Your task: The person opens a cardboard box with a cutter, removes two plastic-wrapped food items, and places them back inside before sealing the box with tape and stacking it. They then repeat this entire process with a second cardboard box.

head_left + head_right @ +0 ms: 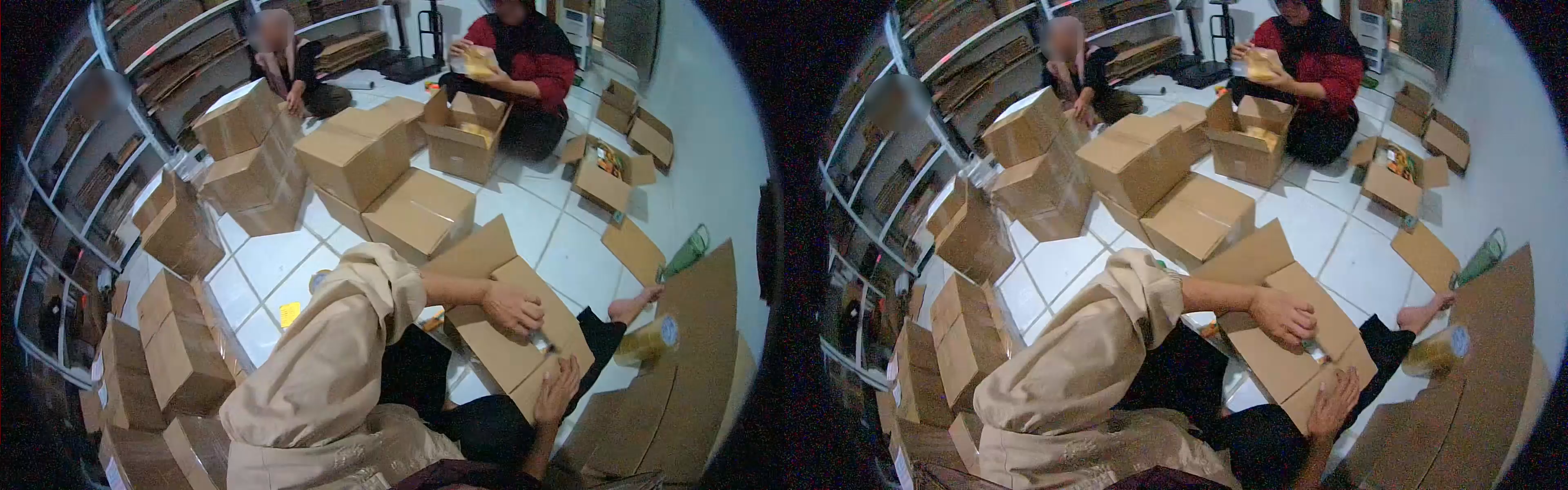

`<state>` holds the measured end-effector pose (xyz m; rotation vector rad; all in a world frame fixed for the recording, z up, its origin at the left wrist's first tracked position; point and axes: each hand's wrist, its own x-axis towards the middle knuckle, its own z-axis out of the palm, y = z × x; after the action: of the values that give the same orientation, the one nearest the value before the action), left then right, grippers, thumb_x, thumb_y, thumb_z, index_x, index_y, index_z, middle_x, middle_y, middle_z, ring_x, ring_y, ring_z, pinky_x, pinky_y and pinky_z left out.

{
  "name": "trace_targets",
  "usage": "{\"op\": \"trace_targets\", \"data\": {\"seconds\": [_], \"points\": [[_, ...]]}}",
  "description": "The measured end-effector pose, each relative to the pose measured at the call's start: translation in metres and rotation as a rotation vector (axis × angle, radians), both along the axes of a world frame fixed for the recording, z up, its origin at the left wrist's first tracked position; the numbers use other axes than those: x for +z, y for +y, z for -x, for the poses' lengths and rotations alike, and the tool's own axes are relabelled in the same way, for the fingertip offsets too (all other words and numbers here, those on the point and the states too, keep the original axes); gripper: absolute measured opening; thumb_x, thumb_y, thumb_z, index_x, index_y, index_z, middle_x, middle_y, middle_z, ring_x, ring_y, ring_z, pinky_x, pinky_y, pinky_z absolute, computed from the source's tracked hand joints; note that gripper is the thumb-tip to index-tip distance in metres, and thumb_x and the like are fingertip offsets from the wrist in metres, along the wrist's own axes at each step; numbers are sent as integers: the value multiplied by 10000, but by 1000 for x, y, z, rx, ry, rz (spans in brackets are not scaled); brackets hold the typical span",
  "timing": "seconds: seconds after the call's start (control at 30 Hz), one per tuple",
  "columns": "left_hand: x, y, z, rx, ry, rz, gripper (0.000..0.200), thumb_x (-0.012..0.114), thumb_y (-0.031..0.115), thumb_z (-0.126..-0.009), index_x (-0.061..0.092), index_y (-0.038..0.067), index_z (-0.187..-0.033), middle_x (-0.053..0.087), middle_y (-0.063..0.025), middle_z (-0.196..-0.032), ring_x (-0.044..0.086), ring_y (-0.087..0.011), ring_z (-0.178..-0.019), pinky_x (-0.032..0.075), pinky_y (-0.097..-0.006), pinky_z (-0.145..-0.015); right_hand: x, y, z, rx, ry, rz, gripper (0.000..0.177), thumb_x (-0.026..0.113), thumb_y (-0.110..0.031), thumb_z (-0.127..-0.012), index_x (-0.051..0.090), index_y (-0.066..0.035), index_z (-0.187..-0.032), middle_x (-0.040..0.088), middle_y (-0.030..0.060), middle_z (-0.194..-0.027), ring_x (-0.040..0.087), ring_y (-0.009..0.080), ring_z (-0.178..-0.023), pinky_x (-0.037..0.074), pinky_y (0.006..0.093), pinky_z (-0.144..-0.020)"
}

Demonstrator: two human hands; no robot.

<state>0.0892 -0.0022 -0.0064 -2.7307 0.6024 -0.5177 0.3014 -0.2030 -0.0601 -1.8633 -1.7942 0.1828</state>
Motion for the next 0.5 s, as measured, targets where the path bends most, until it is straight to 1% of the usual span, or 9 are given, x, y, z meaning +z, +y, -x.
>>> {"op": "trace_targets", "data": {"seconds": [0.03, 0.1, 0.2, 0.23, 0.3, 0.37, 0.43, 0.47, 0.5], "points": [[6, 4, -2, 15, 3, -5, 251, 564, 270, -770, 554, 104, -958, 494, -95, -1027, 463, -269, -1006, 367, -429, -885, -4, 8, -4, 15, 3, -5, 467, 372, -379, -917, 425, -13, -1203, 325, 217, -1347, 262, 366, -1278, 152, 497, -1049], [17, 22, -10, 368, -364, -203, 295, 544, 269, -777, 585, 86, -1005, 487, -103, -1122, 446, -274, -1070, 375, -419, -892, -2, 20, -6, 17, 64, -6, 460, 361, -369, -926, 418, -19, -1219, 325, 214, -1346, 269, 368, -1271, 159, 502, -1044], [-2, 71, -32, 731, -352, -178, 349, 523, 279, -782, 621, 67, -1042, 485, -116, -1194, 450, -272, -1121, 380, -435, -901, 6, 42, 2, 73, 59, -30, 424, 368, -340, -928, 463, -12, -1179, 381, 211, -1296, 319, 364, -1228, 188, 489, -1028], [-21, 81, -32, 728, -364, -175, 349, 523, 279, -782, 621, 67, -1042, 485, -116, -1194, 450, -272, -1121, 380, -435, -901, 7, 49, 3, 98, 19, -28, 392, 381, -310, -927, 488, -8, -1153, 420, 211, -1255, 354, 358, -1198, 197, 481, -1021], [-34, 84, -27, 1138, 41, 632, 366, 493, 327, -806, 629, 100, -1060, 500, -104, -1207, 468, -264, -1131, 353, -458, -941, 17, 53, 14, 211, -38, 30, 363, 428, -289, -907, 501, -8, -1126, 435, 206, -1224, 359, 362, -1177, 207, 483, -1014], [-65, 97, -26, 1206, 103, 911, 418, 441, 412, -830, 645, 125, -1056, 555, -106, -1172, 514, -282, -1098, 351, -464, -953, 26, 52, 32, 297, -85, 107, 337, 475, -269, -888, 514, -8, -1098, 451, 201, -1194, 364, 367, -1157, 218, 485, -1006], [-44, 90, -28, 1416, 346, 905, 522, 364, 494, -858, 644, 99, -1055, 589, -121, -1138, 546, -309, -1062, 370, -455, -943, 33, 49, 47, 203, -132, 115, 275, 537, -192, -841, 547, -13, -1050, 512, 194, -1080, 454, 336, -1057, 302, 452, -958], [-39, 87, -26, 1423, 377, 919, 542, 359, 511, -857, 648, 92, -1041, 598, -130, -1122, 545, -324, -1061, 374, -455, -940, 36, 48, 47, 158, -136, 141, 275, 537, -192, -841, 547, -13, -1050, 512, 194, -1080, 454, 336, -1057, 302, 452, -958], [-38, 89, -25, 1427, 407, 929, 562, 353, 528, -856, 653, 85, -1026, 607, -139, -1105, 544, -339, -1061, 379, -454, -937, 40, 48, 44, 118, 156, 145, 225, 551, -183, -827, 574, -7, -965, 540, 183, -1021, 491, 320, -999, 346, 428, -912]]}}
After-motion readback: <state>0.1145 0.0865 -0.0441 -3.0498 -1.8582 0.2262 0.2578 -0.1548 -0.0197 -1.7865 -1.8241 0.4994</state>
